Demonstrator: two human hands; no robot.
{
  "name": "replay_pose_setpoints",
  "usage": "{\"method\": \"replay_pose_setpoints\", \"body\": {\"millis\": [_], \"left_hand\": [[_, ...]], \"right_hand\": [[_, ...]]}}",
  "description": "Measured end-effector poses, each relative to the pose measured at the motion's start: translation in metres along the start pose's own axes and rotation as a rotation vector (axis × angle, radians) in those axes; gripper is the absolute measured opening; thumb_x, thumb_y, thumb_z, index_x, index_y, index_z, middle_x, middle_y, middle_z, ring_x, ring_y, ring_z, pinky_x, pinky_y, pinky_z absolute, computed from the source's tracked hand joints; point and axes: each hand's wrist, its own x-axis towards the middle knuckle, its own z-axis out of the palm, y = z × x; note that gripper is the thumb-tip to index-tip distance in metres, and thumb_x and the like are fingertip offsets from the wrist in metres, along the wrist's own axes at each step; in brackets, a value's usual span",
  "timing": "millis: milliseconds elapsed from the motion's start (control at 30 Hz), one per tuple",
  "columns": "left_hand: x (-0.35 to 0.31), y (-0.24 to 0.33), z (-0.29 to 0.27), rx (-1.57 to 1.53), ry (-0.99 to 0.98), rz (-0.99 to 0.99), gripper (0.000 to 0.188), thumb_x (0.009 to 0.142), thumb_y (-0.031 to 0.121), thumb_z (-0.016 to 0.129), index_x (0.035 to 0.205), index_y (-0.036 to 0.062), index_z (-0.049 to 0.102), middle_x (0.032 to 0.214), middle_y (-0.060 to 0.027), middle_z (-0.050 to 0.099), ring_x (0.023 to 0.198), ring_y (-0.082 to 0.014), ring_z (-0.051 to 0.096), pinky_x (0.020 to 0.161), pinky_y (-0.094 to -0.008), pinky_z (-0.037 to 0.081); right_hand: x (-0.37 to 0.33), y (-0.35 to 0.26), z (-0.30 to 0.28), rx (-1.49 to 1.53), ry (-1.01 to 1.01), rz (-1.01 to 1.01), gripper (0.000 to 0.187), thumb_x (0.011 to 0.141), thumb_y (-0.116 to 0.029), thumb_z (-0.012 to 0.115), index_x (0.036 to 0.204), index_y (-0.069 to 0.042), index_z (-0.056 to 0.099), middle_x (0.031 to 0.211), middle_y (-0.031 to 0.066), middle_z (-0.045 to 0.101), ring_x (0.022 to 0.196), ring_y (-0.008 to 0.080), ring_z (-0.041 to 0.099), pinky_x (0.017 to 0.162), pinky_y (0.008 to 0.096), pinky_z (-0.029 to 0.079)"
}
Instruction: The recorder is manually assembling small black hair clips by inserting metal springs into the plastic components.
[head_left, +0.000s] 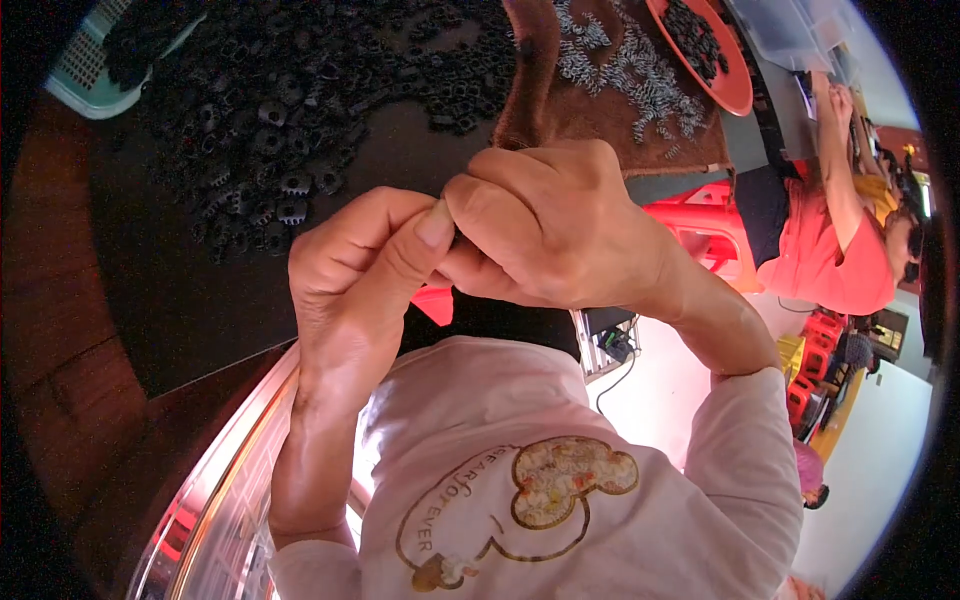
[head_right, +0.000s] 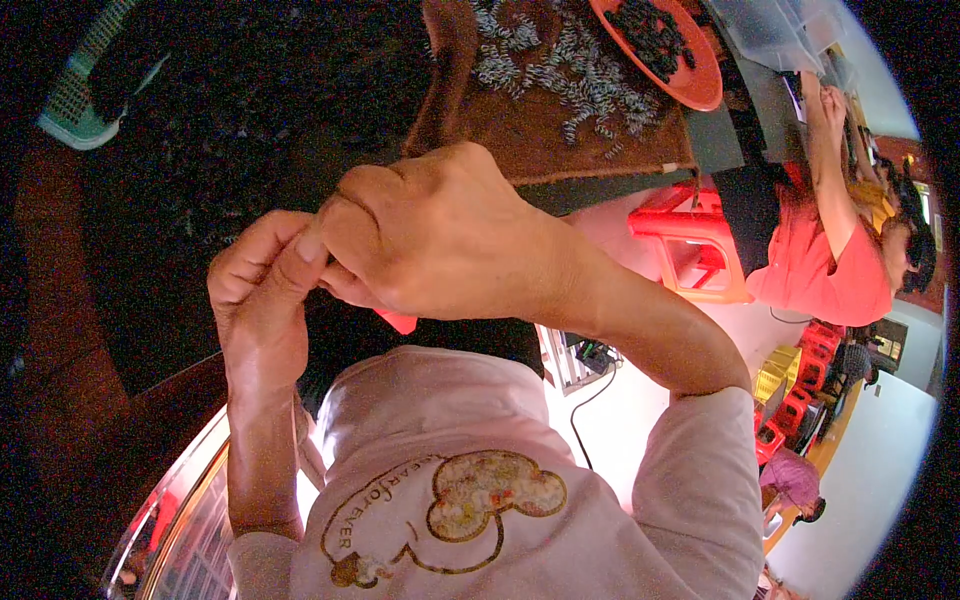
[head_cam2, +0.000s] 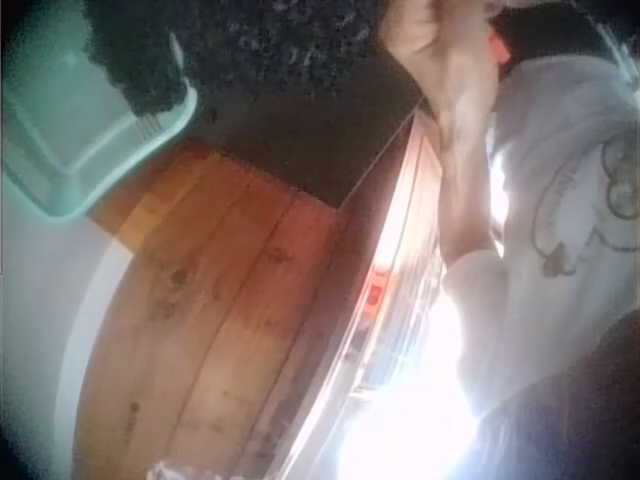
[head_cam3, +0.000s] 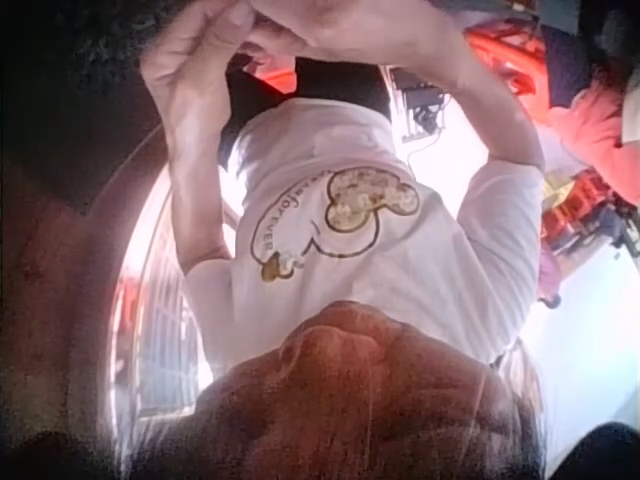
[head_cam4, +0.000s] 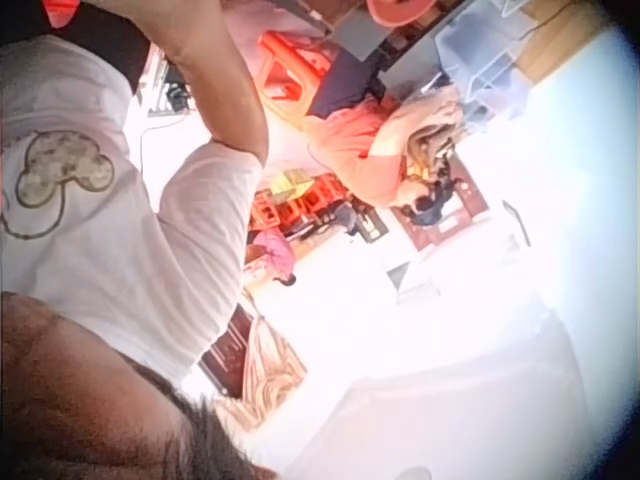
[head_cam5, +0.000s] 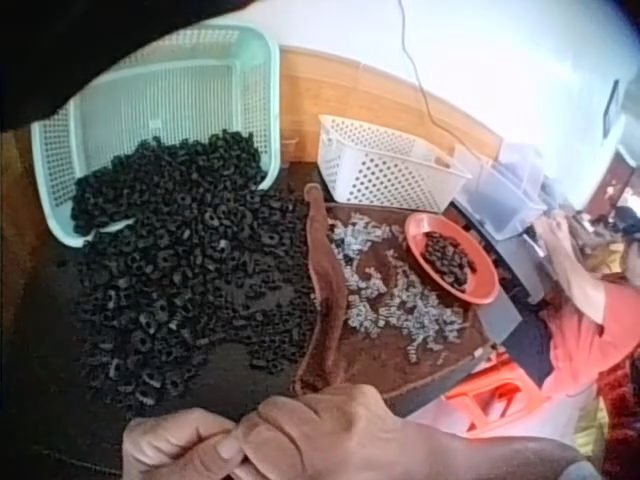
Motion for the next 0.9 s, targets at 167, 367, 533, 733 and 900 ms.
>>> {"method": "replay_pose_setpoints", "body": {"millis": [167,367,533,733,900], "left_hand": [[-0.002,-0.003,-0.003,0.026,0.0,0.056,0.014,0.092,0.009,0.06,0.087,-0.0029,0.064,0.071,0.0018,0.06,0.065,-0.0027,0.052,0.059,-0.0183,0.044],[-0.002,0.002,-0.002,-0.048,0.004,0.076,0.016,0.093,0.011,0.06,0.091,-0.0046,0.063,0.075,-0.0004,0.063,0.068,-0.0043,0.056,0.063,-0.0198,0.047],[0.001,0.001,-0.001,-0.099,-0.031,0.042,0.017,0.093,0.011,0.059,0.092,-0.0054,0.062,0.076,-0.0017,0.063,0.07,-0.0055,0.058,0.065,-0.0202,0.048],[0.002,0.006,0.001,0.094,-0.005,0.083,0.011,0.091,0.004,0.058,0.086,-0.0043,0.062,0.072,0.0009,0.06,0.065,-0.0027,0.052,0.059,-0.0183,0.043],[0.003,0.003,0.0,0.172,-0.087,0.172,0.013,0.091,0.007,0.059,0.085,-0.005,0.061,0.073,-0.0022,0.06,0.064,-0.0042,0.053,0.058,-0.0193,0.042]], "right_hand": [[0.001,-0.002,0.0,-0.004,-0.012,0.005,0.027,0.069,-0.026,0.072,0.074,-0.008,0.053,0.063,0.0032,0.05,0.049,0.018,0.058,0.04,0.0311,0.045],[0.003,0.002,-0.001,0.065,0.071,0.046,0.033,0.068,-0.029,0.074,0.079,-0.006,0.053,0.068,0.0043,0.052,0.055,0.0204,0.06,0.044,0.0322,0.047],[0.003,0.006,-0.01,0.14,0.029,0.1,0.045,0.065,-0.018,0.08,0.097,0.002,0.057,0.074,0.0089,0.057,0.054,0.0214,0.057,0.044,0.0304,0.044],[0.0,-0.001,-0.006,0.168,0.027,0.062,0.023,0.073,-0.021,0.069,0.082,-0.006,0.054,0.068,0.0065,0.052,0.054,0.023,0.059,0.042,0.0346,0.047],[-0.007,0.0,-0.015,0.215,-0.014,0.139,0.024,0.073,-0.021,0.071,0.082,-0.005,0.055,0.069,0.0073,0.054,0.053,0.0235,0.059,0.042,0.0341,0.047]]}}
